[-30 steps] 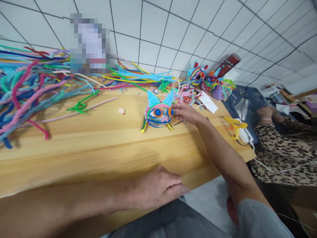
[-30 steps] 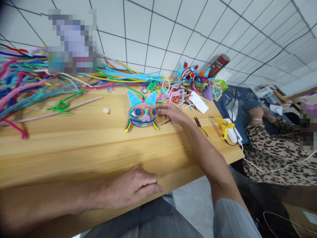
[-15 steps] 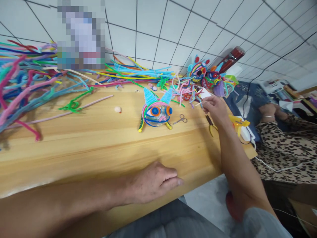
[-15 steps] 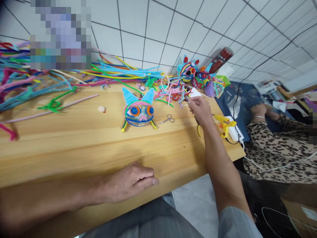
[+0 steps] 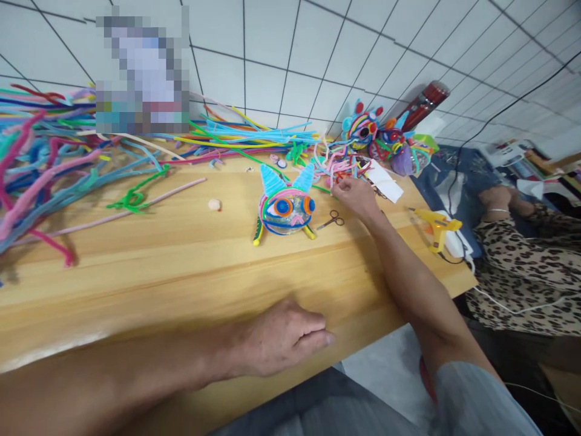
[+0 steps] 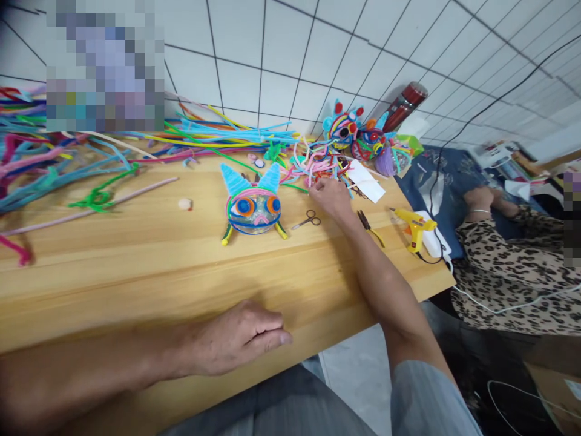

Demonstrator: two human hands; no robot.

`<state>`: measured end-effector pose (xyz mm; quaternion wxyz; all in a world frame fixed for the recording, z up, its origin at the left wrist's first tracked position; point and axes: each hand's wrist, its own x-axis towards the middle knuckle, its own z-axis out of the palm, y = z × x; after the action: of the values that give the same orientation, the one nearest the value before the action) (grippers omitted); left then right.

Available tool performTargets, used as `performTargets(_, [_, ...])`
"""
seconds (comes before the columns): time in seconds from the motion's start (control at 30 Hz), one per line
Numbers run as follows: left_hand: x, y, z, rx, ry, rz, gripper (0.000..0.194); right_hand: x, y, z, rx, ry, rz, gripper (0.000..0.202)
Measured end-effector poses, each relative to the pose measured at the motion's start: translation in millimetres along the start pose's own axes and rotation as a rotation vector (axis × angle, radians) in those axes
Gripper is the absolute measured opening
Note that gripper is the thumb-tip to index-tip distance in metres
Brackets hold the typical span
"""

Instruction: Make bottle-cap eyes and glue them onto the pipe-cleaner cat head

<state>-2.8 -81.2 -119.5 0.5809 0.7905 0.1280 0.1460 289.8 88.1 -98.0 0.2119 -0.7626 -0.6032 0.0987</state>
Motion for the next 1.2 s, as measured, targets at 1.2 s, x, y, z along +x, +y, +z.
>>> performTargets(1.2, [-7, 35, -10.1, -0.345, 0.119, -0.116, 0.070, -206, -45, -37, 0.827, -0.847, -0.321, 0.086])
